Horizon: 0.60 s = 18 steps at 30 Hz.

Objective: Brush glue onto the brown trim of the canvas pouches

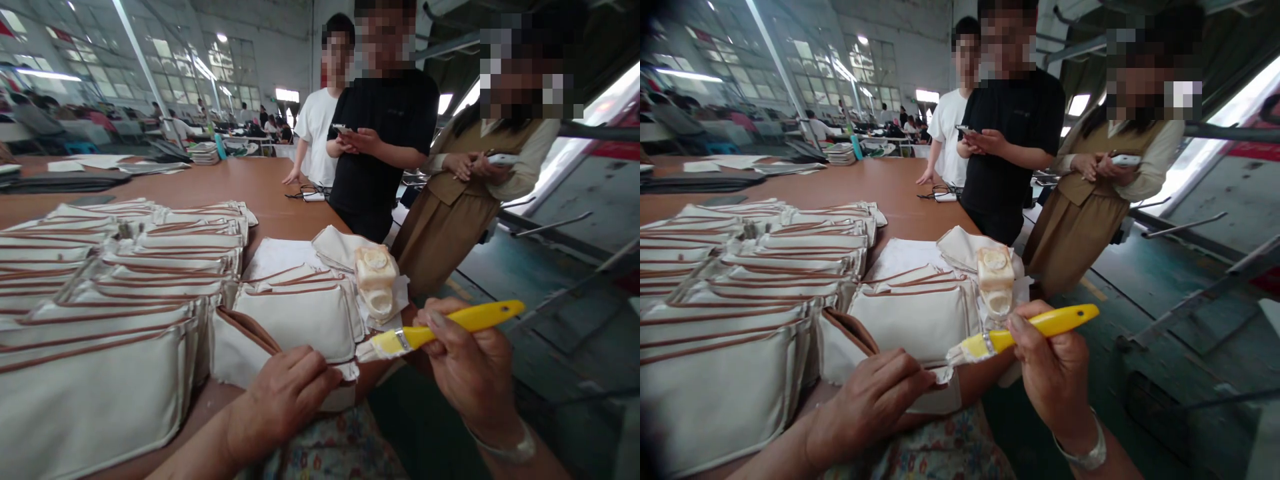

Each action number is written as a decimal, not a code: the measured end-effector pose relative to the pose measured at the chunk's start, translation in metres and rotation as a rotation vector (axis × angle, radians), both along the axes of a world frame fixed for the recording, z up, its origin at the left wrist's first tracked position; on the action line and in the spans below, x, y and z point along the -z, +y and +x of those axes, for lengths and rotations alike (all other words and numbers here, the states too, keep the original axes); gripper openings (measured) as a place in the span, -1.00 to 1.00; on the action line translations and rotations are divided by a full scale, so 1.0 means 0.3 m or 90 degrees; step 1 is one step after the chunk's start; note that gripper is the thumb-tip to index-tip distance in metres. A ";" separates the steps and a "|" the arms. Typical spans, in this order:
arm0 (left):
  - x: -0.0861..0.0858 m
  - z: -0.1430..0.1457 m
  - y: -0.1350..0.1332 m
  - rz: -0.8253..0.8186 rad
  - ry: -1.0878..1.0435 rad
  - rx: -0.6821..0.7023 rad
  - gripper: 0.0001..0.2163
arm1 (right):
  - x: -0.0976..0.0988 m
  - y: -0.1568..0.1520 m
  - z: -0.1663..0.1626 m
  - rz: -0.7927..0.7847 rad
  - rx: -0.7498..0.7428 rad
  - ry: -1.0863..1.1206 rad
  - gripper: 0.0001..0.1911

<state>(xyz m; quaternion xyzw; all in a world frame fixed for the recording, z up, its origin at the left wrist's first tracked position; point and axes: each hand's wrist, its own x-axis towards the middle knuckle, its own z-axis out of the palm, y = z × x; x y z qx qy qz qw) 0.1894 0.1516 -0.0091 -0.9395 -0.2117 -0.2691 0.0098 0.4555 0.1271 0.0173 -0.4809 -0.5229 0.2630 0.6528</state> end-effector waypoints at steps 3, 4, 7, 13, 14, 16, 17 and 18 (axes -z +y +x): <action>-0.024 -0.002 -0.012 0.051 0.028 0.009 -0.85 | -0.033 -0.024 -0.021 0.023 -0.108 -0.112 -0.81; -0.028 -0.002 -0.014 0.064 0.027 0.011 -0.83 | -0.044 -0.031 -0.023 0.022 -0.157 -0.164 -0.82; -0.029 -0.002 -0.019 0.090 0.013 0.016 -0.77 | -0.075 -0.045 -0.016 -0.001 -0.264 -0.275 -0.82; -0.030 0.003 -0.019 0.126 -0.004 0.018 -0.77 | -0.104 -0.050 -0.017 0.058 -0.214 -0.282 -0.88; -0.032 0.003 -0.018 0.134 -0.006 0.018 -0.77 | -0.102 -0.048 -0.022 0.045 -0.249 -0.293 -0.86; -0.033 -0.001 -0.017 0.141 -0.012 0.025 -0.77 | -0.098 -0.045 -0.029 0.005 -0.311 -0.310 -0.82; -0.033 -0.004 -0.018 0.139 -0.018 0.031 -0.76 | -0.095 -0.044 -0.032 -0.004 -0.311 -0.306 -0.81; -0.030 -0.007 -0.020 0.133 -0.025 0.036 -0.75 | -0.091 -0.042 -0.035 -0.001 -0.289 -0.293 -0.81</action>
